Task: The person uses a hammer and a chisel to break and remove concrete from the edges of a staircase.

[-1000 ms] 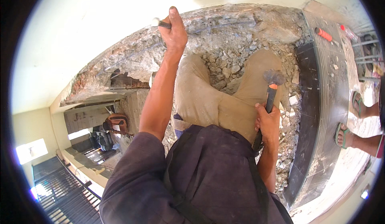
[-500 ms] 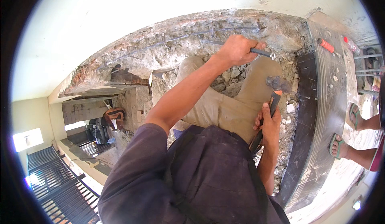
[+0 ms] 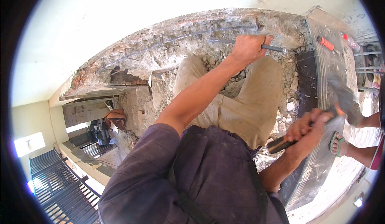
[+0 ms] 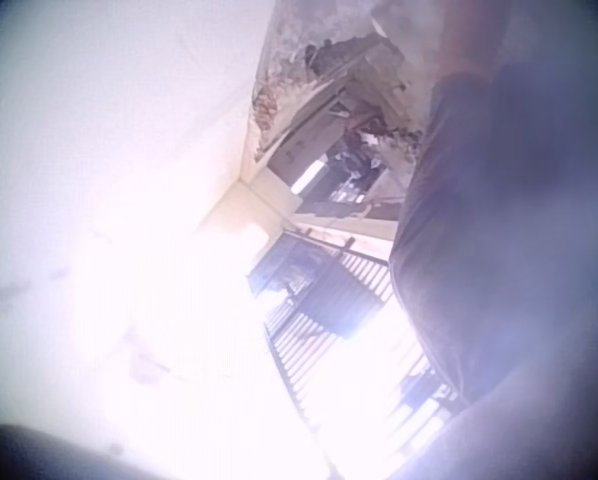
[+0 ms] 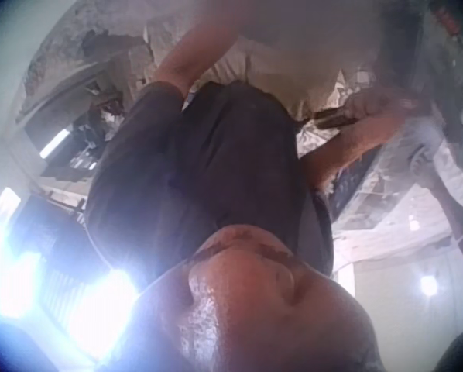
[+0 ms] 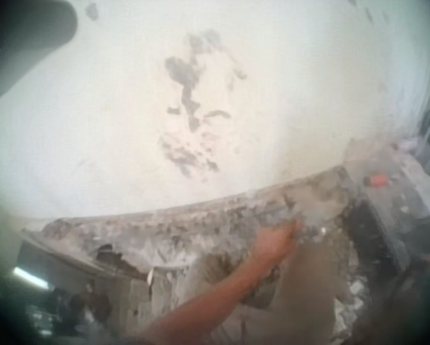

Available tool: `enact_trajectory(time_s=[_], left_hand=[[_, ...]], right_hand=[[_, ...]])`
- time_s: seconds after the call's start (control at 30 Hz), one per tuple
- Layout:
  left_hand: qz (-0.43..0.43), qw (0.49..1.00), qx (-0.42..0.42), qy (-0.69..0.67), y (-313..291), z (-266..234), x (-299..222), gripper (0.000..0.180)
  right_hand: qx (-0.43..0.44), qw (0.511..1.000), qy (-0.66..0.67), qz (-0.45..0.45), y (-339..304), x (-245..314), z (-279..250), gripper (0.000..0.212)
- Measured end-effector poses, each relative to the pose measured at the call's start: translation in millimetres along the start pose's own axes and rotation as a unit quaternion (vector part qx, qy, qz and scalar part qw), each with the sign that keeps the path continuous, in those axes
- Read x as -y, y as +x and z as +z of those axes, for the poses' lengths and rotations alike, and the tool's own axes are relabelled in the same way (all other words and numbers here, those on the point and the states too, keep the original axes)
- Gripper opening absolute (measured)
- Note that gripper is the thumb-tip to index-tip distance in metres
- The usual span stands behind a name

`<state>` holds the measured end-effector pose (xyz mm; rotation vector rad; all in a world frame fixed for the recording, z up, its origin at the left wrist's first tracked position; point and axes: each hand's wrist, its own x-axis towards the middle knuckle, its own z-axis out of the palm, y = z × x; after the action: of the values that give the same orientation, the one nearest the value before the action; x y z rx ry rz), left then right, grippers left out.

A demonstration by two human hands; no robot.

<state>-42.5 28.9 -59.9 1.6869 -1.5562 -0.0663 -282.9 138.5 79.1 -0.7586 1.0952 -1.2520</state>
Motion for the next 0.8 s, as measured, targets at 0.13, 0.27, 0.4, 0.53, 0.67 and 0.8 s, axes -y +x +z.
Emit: enact_trajectory(time_s=[0.13, 0.27, 0.4, 0.53, 0.67, 0.8], left_hand=[[-0.006, 1.000, 0.028, 0.011, 6.1, 15.0, -8.7, 0.045], [0.020, 1.000, 0.012, 0.016, 9.2, 25.8, 2.0, 0.045], [-0.001, 0.997, 0.071, 0.039, 12.2, 25.3, 3.3, 0.040], [-0.011, 0.995, 0.092, 0.026, 11.3, 30.2, -3.0, 0.030], [0.001, 0.996, 0.077, 0.046, 4.7, 41.2, 7.9, 0.019], [-0.003, 0.997, 0.074, 0.033, 25.0, 17.5, 8.8, 0.023]], right_hand=[[-0.090, 0.987, 0.131, 0.002, 25.9, -28.0, 25.8, 0.036], [0.048, 0.980, -0.090, 0.174, 23.9, -53.0, 27.1, 0.034], [-0.012, 0.990, -0.069, 0.120, 12.6, -11.5, 2.6, 0.030], [0.005, 0.984, 0.159, -0.080, 36.3, 36.9, -29.2, 0.029], [-0.162, 0.985, 0.039, -0.032, 57.8, -44.0, 9.5, 0.022], [0.050, 0.956, 0.006, 0.290, 40.2, -62.3, 0.1, 0.030]])
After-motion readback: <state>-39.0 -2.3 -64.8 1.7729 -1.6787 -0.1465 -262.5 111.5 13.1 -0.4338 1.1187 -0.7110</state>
